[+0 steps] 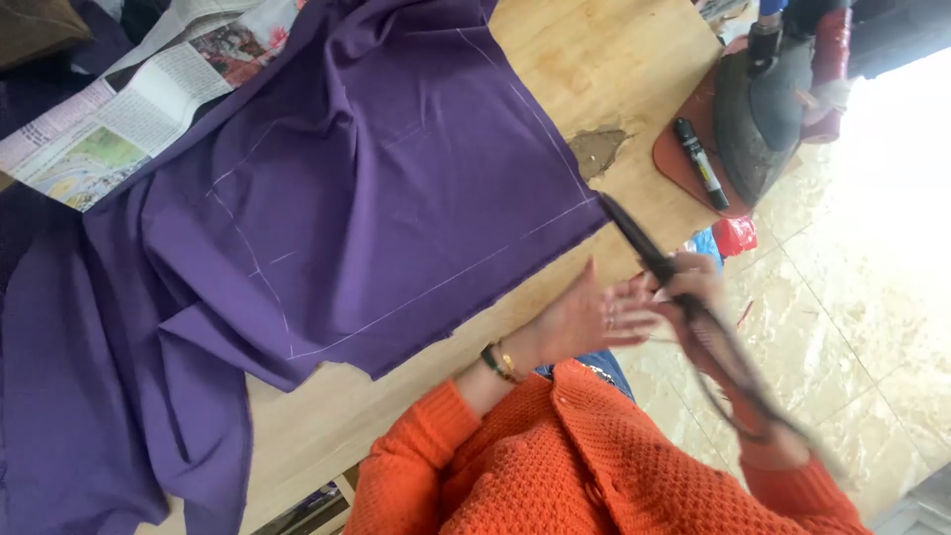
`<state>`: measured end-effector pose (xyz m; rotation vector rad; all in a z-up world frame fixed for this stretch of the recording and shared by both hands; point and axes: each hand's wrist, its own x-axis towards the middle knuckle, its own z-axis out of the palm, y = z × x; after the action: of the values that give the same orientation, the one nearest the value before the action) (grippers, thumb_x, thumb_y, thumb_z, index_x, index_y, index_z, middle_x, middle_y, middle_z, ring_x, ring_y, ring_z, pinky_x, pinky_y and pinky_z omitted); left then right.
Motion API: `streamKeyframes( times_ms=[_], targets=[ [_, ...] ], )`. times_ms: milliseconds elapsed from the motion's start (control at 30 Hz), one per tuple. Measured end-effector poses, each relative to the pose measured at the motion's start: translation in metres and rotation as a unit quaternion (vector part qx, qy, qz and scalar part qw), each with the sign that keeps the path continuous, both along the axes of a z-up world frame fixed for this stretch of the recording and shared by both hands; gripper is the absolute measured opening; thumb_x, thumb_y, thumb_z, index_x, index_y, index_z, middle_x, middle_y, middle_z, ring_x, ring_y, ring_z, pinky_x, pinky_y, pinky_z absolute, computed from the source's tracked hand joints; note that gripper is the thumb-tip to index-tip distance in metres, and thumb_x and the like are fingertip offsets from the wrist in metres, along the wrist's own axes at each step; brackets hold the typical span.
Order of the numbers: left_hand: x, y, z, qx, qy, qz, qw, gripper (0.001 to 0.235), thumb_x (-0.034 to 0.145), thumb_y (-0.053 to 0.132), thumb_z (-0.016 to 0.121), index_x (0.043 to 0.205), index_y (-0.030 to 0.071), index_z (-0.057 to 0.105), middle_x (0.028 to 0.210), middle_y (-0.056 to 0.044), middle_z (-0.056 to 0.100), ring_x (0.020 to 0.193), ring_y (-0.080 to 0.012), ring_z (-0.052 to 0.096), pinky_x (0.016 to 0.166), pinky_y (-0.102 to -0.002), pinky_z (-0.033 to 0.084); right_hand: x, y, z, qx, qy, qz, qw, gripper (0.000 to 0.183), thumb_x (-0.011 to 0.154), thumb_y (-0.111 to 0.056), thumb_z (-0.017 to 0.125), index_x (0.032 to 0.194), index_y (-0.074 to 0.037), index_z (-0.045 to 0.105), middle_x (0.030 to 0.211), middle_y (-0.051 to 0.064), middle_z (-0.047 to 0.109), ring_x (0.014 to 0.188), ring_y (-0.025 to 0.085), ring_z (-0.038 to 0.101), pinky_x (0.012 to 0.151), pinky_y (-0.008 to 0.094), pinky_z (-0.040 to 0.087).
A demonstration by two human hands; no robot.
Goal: Cutting purple fabric with scissors along chalk lines and then arranging newspaper patterns on the fabric.
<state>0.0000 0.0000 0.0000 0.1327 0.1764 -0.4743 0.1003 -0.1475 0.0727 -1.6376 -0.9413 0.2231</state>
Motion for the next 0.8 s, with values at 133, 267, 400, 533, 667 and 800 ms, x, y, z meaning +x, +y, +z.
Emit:
streamKeyframes(
  times_ms=[133,267,400,533,667,800],
  targets=[
    [0.031,0.004,0.066,0.038,0.057,0.12,0.99,0.044,0.111,0.062,0.044,0.118,0.025,0.065,0.137,-0.003,0.065,0.108,-0.0241,0.07,0.049,-0.021,0.044,-0.011,0.01,0.004,-0.025,-0.069,-0.019,0.997,0.029,0.09,-0.013,0.074,0.117,-0.009,0.064,0.124,0.014,0.055,0.122,0.034,0.058,0.112,0.045,0.038],
    [0.054,-0.006,0.025,0.06,0.146,0.256,0.954,0.032,0.108,0.055,0.052,0.094,0.026,0.058,0.105,0.0,0.076,0.11,-0.0298,0.069,0.07,-0.031,0.053,-0.006,-0.011,0.005,-0.126,-0.057,-0.041,0.989,0.06,0.084,-0.01,0.078,0.14,-0.008,0.058,0.12,0.018,0.067,0.114,0.033,0.063,0.104,0.049,0.044],
    [0.068,-0.002,0.007,0.186,0.079,0.361,0.91,0.026,0.112,0.039,0.048,0.098,0.017,0.048,0.083,-0.001,0.06,0.122,-0.0332,0.064,0.11,-0.035,0.049,-0.012,-0.056,0.021,-0.184,0.373,0.055,0.908,0.062,0.094,-0.028,0.059,0.152,-0.006,0.05,0.146,0.021,0.058,0.129,0.03,0.055,0.109,0.054,0.041],
    [0.075,-0.014,0.012,0.201,0.066,0.342,0.915,0.026,0.113,0.04,0.044,0.103,0.017,0.045,0.082,0.0,0.052,0.114,-0.0304,0.067,0.112,-0.037,0.048,-0.023,-0.039,0.023,-0.092,0.444,0.084,0.887,0.066,0.092,-0.012,0.065,0.153,-0.003,0.043,0.124,0.021,0.068,0.109,0.029,0.069,0.094,0.05,0.056],
    [0.074,-0.021,0.027,0.206,0.096,0.351,0.908,0.025,0.113,0.041,0.044,0.114,0.017,0.042,0.086,0.002,0.049,0.109,-0.0279,0.069,0.113,-0.039,0.046,-0.039,-0.022,0.045,-0.351,0.095,-0.073,0.929,0.078,0.087,-0.023,0.075,0.155,-0.018,0.039,0.106,0.019,0.066,0.101,0.042,0.065,0.088,0.058,0.05],
    [0.077,-0.04,0.036,0.204,0.112,0.348,0.908,0.022,0.115,0.036,0.042,0.115,0.014,0.046,0.088,0.003,0.049,0.111,-0.0287,0.069,0.103,-0.032,0.051,-0.034,-0.02,0.013,-0.347,-0.088,-0.166,0.919,0.083,0.086,-0.012,0.076,0.159,-0.012,0.037,0.108,0.022,0.057,0.086,0.046,0.063,0.07,0.056,0.052]
  ],
)
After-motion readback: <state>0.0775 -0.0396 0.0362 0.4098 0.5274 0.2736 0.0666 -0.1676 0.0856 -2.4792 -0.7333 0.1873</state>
